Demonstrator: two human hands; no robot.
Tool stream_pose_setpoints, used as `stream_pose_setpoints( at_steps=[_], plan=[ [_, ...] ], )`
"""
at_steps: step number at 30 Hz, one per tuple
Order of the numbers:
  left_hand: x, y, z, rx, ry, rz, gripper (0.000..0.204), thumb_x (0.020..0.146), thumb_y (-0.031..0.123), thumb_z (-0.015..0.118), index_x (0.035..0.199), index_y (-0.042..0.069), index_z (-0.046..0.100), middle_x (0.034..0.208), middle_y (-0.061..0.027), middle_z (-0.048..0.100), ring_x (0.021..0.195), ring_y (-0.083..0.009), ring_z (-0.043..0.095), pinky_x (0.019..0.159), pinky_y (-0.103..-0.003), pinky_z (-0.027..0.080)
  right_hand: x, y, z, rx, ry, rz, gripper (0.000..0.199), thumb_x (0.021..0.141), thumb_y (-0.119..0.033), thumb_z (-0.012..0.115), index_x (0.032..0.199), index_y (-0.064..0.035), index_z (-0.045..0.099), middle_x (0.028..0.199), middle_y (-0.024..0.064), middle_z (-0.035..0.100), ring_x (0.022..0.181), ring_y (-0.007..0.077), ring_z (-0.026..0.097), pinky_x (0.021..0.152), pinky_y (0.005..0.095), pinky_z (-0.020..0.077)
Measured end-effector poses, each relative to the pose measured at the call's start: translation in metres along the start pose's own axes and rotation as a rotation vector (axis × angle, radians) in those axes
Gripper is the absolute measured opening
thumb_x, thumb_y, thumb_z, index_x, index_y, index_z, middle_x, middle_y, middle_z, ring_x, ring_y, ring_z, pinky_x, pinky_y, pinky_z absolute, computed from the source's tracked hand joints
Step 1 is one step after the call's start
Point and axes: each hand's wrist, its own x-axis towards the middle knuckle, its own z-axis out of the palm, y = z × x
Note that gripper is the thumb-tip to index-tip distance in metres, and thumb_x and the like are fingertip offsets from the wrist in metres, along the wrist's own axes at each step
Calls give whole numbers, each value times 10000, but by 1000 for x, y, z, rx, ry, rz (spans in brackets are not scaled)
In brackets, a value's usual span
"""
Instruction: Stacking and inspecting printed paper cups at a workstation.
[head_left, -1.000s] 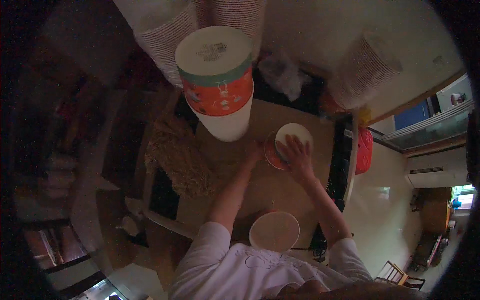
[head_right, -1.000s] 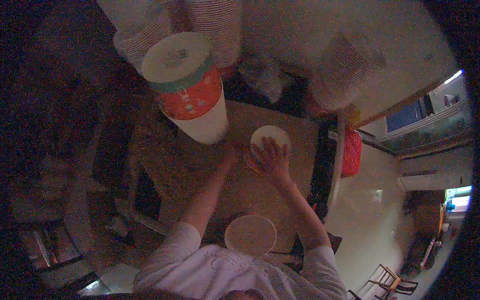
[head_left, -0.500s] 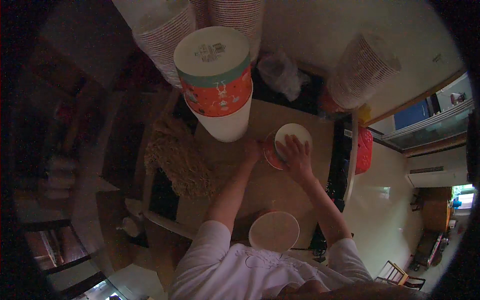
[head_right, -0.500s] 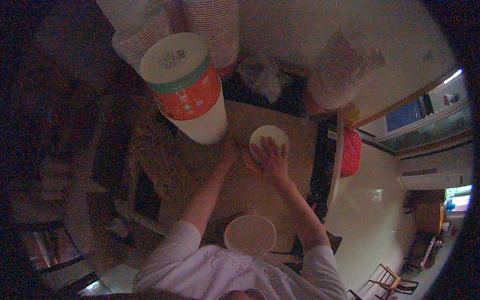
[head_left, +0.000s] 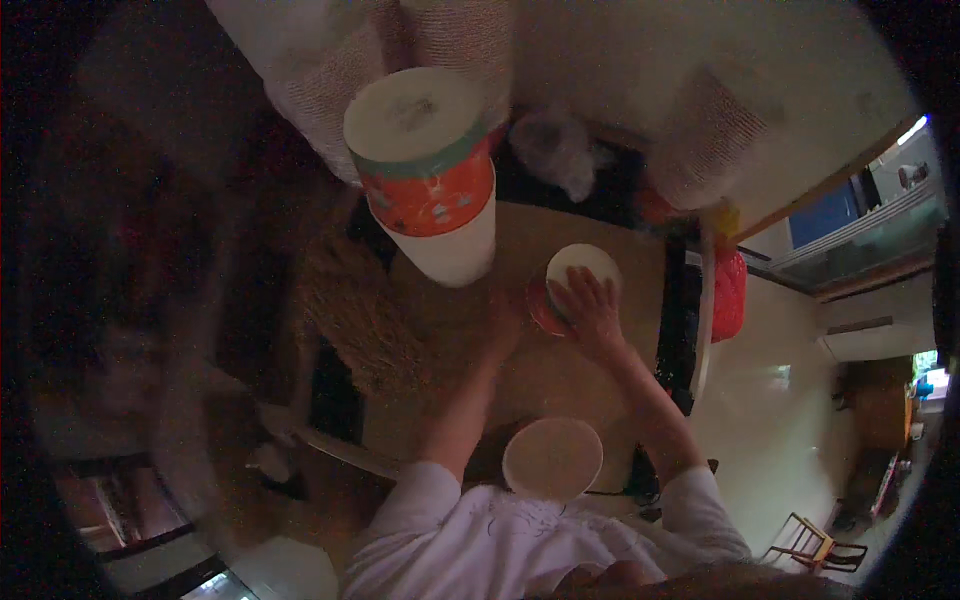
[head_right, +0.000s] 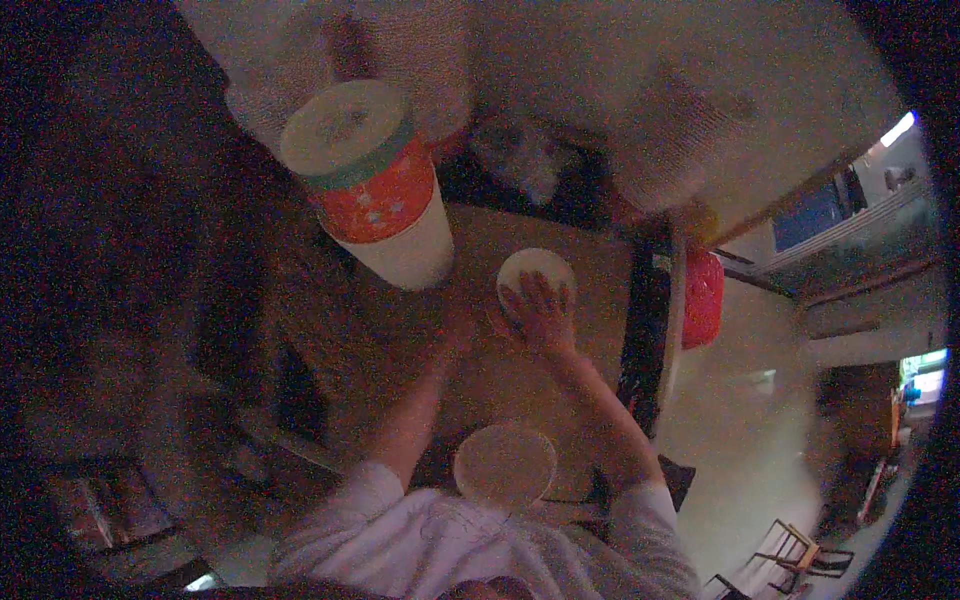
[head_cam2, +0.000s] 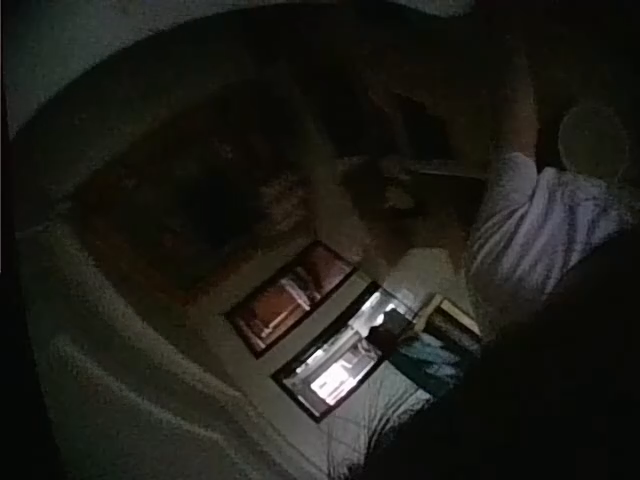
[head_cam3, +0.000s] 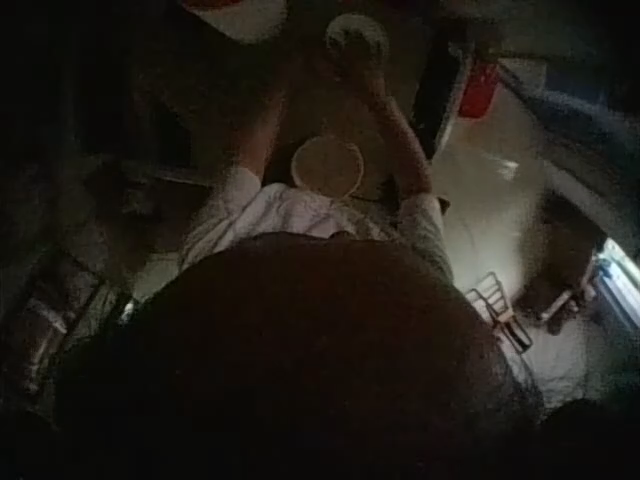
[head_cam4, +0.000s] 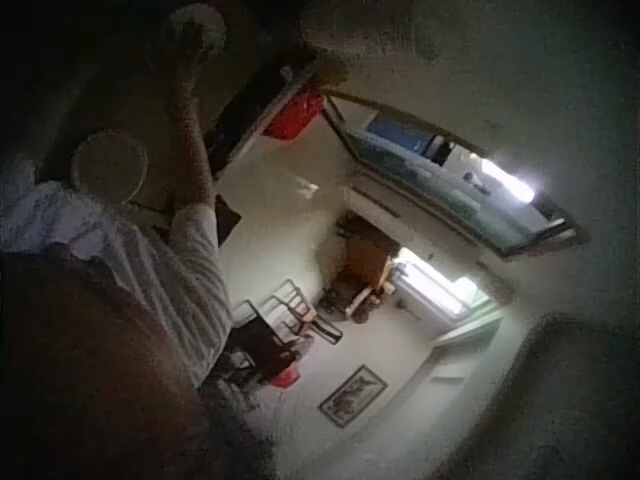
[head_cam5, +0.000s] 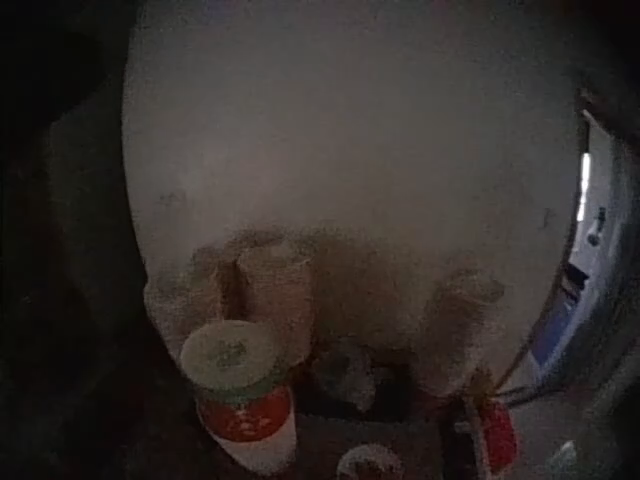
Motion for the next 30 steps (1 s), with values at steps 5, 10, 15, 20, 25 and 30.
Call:
stream_pose_setpoints(
  at_steps=[5, 10, 15, 20, 25, 30],
  plan=[
    [-98, -4, 15, -478, -206, -164, 435, 690, 192, 606, 1082, 102, 439, 834, -64, 543, 784, -213, 540, 607, -325, 472, -45, 16, 1, 474, 301, 420, 339, 679, -141, 566, 1012, -105, 513, 1109, 83, 449, 1038, 284, 392, 847, 369, 328],
    [-113, -104, 39, -803, -126, -203, 419, 708, 179, 619, 1082, 112, 443, 849, -19, 526, 756, -111, 506, 544, -246, 456, -111, 25, 54, 1686, 502, 997, 217, 728, -64, 508, 943, -92, 519, 959, 57, 509, 899, 193, 471, 757, 290, 387],
    [-139, -76, 14, -743, -175, -96, 314, 719, 161, 615, 1001, 89, 494, 787, 4, 532, 581, -66, 475, 461, -202, 398, -159, 52, 86, 1731, 162, 1368, 152, 782, -85, 452, 904, -91, 543, 905, 40, 537, 837, 130, 492, 728, 250, 392],
    [-178, -49, -27, -628, -157, -107, 186, 747, 160, 589, 904, 72, 543, 720, 28, 535, 510, -44, 448, 435, -189, 363, -168, 25, 61, 1945, 180, 1155, 220, 804, -134, 392, 911, -10, 539, 914, 80, 552, 862, 158, 503, 789, 262, 377],
    [-203, -38, -39, -700, -47, -43, 99, 782, 150, 549, 849, 77, 564, 691, 31, 535, 557, -28, 447, 463, -177, 355, -205, 21, 50, 1926, 329, 1074, 239, 813, -141, 372, 912, 1, 537, 925, 86, 548, 881, 164, 500, 822, 277, 364],
    [-239, -26, -48, -542, 24, 62, 112, 791, 150, 538, 838, 52, 561, 695, 14, 545, 612, -45, 479, 524, -195, 393, -209, -29, -18, 1895, 378, 1129, 226, 812, -179, 397, 869, -22, 548, 864, 49, 557, 875, 154, 497, 827, 284, 351]
  ],
)
